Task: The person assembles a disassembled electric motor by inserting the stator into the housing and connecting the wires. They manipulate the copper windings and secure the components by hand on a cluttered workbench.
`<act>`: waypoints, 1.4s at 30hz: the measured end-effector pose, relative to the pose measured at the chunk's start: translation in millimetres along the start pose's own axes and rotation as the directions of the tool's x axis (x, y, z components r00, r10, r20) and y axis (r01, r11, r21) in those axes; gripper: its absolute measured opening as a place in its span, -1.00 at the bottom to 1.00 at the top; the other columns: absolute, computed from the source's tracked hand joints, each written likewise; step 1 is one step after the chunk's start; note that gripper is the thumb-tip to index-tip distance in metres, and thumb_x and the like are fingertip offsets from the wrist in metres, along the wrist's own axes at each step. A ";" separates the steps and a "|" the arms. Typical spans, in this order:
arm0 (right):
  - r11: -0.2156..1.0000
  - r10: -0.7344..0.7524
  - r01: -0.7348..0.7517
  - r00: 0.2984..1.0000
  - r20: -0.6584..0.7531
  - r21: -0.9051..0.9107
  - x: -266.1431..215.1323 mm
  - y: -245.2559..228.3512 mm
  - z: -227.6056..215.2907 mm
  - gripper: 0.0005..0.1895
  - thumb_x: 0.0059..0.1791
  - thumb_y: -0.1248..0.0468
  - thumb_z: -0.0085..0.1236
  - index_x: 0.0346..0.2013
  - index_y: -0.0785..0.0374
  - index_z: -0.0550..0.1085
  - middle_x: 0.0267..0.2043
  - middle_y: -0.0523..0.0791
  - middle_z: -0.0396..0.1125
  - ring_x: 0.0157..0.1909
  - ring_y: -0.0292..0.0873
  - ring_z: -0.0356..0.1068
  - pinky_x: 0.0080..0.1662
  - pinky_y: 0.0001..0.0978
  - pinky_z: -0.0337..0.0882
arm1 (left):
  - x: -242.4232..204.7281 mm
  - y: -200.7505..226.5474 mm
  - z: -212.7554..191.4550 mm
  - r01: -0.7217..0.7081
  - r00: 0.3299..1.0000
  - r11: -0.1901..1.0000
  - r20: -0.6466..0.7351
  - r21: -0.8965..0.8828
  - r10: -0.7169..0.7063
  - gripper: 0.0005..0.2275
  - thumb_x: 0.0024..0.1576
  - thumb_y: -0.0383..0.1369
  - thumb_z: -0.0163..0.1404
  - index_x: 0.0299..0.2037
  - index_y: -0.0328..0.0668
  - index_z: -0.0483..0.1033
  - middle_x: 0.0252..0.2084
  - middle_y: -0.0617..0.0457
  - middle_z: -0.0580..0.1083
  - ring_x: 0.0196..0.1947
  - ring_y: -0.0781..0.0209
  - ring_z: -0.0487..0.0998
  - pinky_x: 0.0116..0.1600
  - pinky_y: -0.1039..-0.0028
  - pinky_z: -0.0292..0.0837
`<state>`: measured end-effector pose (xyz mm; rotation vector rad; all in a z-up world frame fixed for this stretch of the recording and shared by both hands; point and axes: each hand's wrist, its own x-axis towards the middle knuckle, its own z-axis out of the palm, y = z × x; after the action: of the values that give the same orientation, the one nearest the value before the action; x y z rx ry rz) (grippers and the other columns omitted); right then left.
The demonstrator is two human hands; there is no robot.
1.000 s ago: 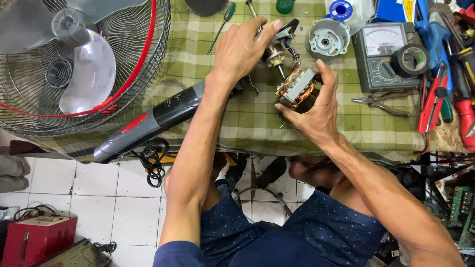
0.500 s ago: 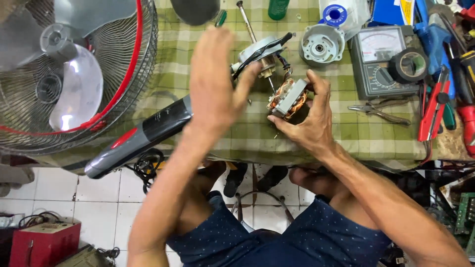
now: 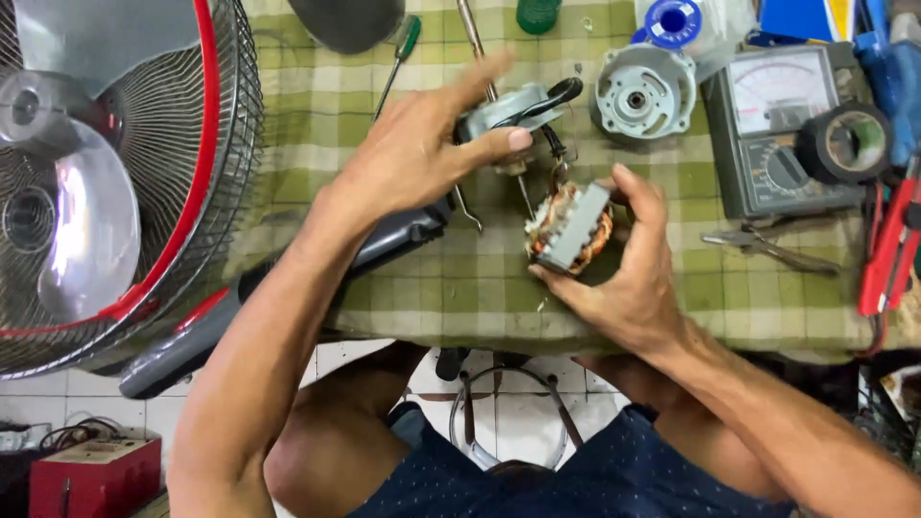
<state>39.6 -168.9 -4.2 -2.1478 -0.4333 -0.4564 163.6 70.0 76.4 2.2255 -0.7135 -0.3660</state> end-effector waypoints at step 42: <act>0.615 0.563 -0.531 0.813 0.148 0.582 -44.1 23.5 -30.2 -0.56 0.08 0.14 -0.16 -0.04 0.44 0.52 0.25 0.25 0.38 0.31 0.10 0.43 0.29 -0.09 0.46 | 2.0 16.6 2.0 0.192 0.969 0.978 -0.141 -0.081 -0.202 -0.54 0.18 -0.08 -0.09 0.15 -0.22 0.55 -0.07 0.07 0.72 -0.56 0.46 0.63 -0.62 0.63 0.52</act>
<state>7.0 -212.8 -24.5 -1.5141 0.1307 0.0036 158.0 58.4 87.2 2.2388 -0.3963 -0.3130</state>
